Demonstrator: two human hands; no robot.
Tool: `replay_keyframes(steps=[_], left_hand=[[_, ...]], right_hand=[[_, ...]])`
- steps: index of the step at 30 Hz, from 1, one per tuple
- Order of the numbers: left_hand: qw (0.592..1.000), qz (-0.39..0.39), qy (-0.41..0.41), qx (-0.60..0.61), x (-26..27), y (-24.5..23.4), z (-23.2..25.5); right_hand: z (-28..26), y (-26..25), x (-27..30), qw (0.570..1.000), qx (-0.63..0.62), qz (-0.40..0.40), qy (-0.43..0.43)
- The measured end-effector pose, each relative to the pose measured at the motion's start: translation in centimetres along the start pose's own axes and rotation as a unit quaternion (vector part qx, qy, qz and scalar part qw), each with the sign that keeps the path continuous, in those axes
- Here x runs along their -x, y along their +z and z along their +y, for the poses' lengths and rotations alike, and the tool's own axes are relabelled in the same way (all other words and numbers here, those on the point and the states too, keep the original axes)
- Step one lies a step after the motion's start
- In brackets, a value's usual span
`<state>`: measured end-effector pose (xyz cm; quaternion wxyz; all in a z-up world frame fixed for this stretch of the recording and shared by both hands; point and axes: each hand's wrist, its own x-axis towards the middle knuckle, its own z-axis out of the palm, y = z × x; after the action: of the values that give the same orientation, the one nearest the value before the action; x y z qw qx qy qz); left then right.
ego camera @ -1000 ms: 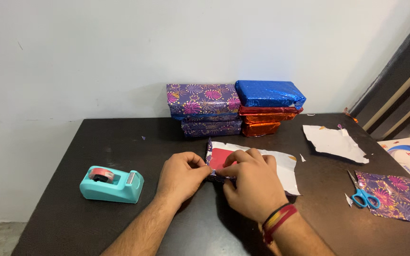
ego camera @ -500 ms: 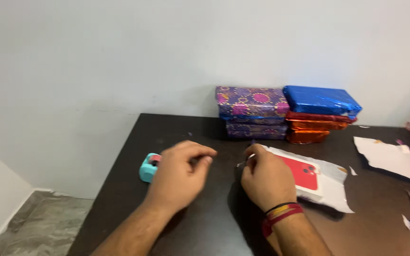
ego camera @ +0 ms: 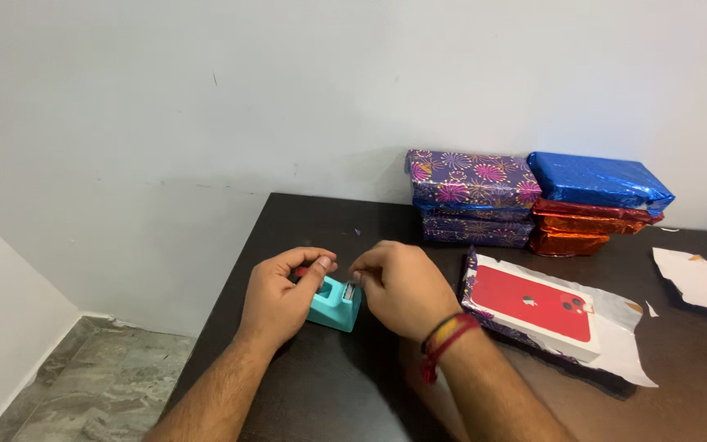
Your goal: The person wraps a small rectangular box with patterned purple wrapping paper. They fold the paper around the box, secure the edges with tape from a dispenser, and smooth the surface to complete the wrapping.
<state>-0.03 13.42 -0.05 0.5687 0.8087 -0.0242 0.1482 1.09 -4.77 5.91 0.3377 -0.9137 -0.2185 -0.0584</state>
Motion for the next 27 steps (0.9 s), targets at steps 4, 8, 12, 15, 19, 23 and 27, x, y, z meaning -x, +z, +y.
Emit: replay_keyframes(steps=[4, 8, 12, 15, 19, 23, 27], left_hand=[[0.998, 0.007, 0.034, 0.043, 0.2, 0.2, -0.7], [0.999, 0.016, 0.039, 0.021, 0.2, 0.3, -0.8], [0.999, 0.020, 0.031, 0.010, 0.2, 0.4, -0.6], [0.997, 0.022, 0.070, -0.003, 0.2, 0.4, -0.4], [0.999, 0.004, 0.040, 0.001, 0.2, 0.3, -0.5], [0.996, 0.008, 0.087, -0.022, 0.2, 0.1, -0.2], [0.993, 0.006, 0.111, -0.043, 0.6, 0.1, 0.2]], right_hand=[[-1.0, -0.5, -2.2, 0.989, 0.059, -0.126, 0.056], [-2.0, -0.8, -3.8, 0.966, 0.108, -0.228, 0.051], [-2.2, -1.4, -5.6, 0.933, 0.097, -0.329, 0.108], [-2.2, -1.2, -5.9, 0.934, 0.090, -0.332, 0.096], [-1.8, -1.5, -5.7, 0.939, 0.080, -0.310, 0.123], [-0.8, -2.7, -5.1, 0.932, 0.006, -0.307, 0.192], [0.7, -2.1, -3.7, 0.915, -0.132, -0.282, 0.255]])
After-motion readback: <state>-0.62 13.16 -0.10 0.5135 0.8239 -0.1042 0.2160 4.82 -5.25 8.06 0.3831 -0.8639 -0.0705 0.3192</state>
